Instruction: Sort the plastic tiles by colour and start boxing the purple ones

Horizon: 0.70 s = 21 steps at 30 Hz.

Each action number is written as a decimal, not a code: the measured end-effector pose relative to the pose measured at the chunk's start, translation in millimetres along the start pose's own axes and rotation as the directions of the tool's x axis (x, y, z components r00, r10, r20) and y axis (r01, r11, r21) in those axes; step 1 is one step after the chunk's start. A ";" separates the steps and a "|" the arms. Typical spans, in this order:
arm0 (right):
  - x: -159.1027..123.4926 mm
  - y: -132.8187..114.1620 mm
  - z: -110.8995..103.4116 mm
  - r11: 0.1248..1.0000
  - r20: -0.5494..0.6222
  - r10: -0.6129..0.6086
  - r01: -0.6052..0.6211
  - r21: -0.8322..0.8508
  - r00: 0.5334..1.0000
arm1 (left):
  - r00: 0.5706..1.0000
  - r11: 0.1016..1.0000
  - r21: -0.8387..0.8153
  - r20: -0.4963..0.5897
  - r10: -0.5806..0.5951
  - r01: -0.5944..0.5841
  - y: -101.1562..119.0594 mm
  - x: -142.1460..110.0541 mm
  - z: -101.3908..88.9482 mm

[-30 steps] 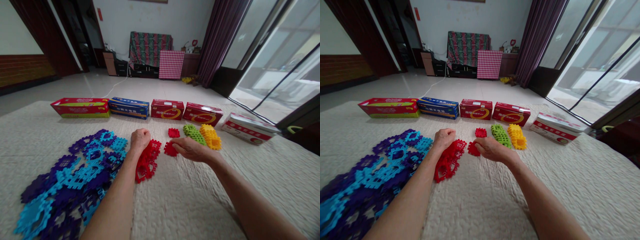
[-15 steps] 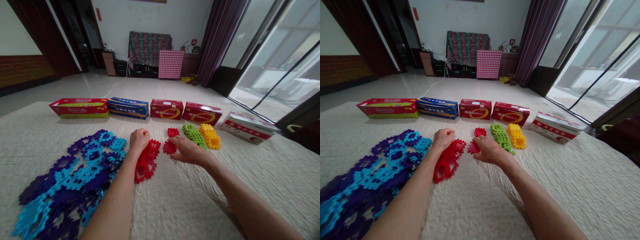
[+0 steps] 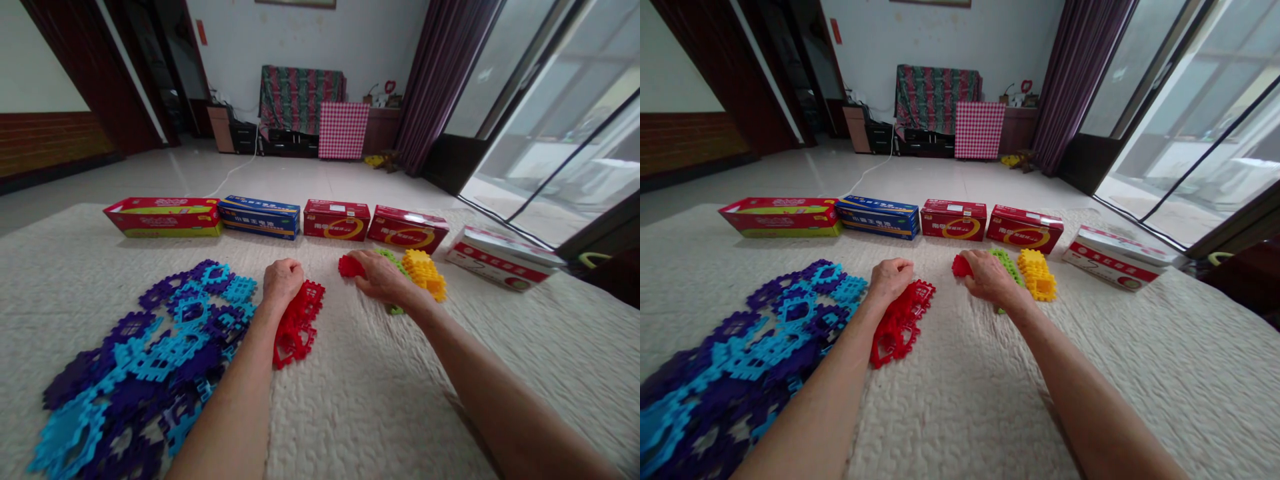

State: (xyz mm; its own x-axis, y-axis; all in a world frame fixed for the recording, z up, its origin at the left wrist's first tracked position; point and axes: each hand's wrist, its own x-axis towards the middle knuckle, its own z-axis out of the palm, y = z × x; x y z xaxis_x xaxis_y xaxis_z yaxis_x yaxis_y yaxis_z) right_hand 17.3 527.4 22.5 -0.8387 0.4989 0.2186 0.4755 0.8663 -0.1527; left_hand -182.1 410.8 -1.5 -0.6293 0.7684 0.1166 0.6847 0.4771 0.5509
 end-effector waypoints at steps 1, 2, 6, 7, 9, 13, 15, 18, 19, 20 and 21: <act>2.3 1.0 0.2 1.000 0.002 -0.005 0.005 -0.014 1.000 | 1.000 1.000 -0.004 0.000 -0.004 0.004 0.3 0.0 -0.1; 4.5 1.1 0.2 1.000 0.006 -0.009 0.009 -0.023 1.000 | 1.000 1.000 -0.007 0.000 -0.006 0.006 0.5 -0.1 -0.2; 11.2 -2.6 -0.1 1.000 0.022 0.003 -0.002 -0.025 1.000 | 1.000 1.000 -0.014 0.003 -0.005 0.005 1.5 -0.4 -0.8; 12.3 -3.4 -0.3 1.000 0.030 0.004 -0.004 -0.027 1.000 | 1.000 1.000 -0.012 0.002 -0.002 0.002 1.6 -0.4 -0.8; 13.1 -3.6 -1.2 1.000 0.037 0.005 -0.004 -0.028 0.999 | 1.000 1.000 -0.007 0.003 0.000 0.000 1.4 -0.1 -0.4; 4.7 -5.7 -3.4 1.000 -0.083 -0.017 0.018 0.020 0.996 | 1.000 1.000 -0.005 0.007 -0.002 0.002 0.1 1.3 0.8; -5.0 -15.2 -2.5 0.991 -0.160 -0.052 0.070 0.110 0.986 | 1.000 1.000 -0.007 0.011 -0.001 0.001 -0.6 2.1 0.7; -21.6 -45.9 3.0 0.935 -0.197 -0.133 0.189 0.300 0.971 | 1.000 1.000 -0.014 0.022 -0.001 0.001 -2.8 3.6 -1.3; -26.4 -59.3 5.5 0.919 -0.191 -0.152 0.209 0.334 0.970 | 1.000 1.000 -0.016 0.028 -0.005 0.005 -4.2 4.3 -2.7; -30.6 -73.0 8.0 0.914 -0.178 -0.157 0.211 0.346 0.971 | 0.999 1.000 -0.018 0.035 -0.012 0.012 -5.8 5.1 -4.4; -34.1 -86.5 10.4 0.912 -0.152 -0.165 0.210 0.352 0.974 | 0.999 1.000 -0.019 0.048 -0.019 0.020 -7.6 6.0 -6.6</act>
State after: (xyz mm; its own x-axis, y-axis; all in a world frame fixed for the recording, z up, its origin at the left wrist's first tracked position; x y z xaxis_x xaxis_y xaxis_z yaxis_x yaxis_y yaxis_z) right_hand 2.0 435.2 18.3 -0.8555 0.3466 0.3846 0.1643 0.8862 -0.4331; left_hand -193.5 408.9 0.4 -0.6240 0.7786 0.0665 0.6646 0.4841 0.5692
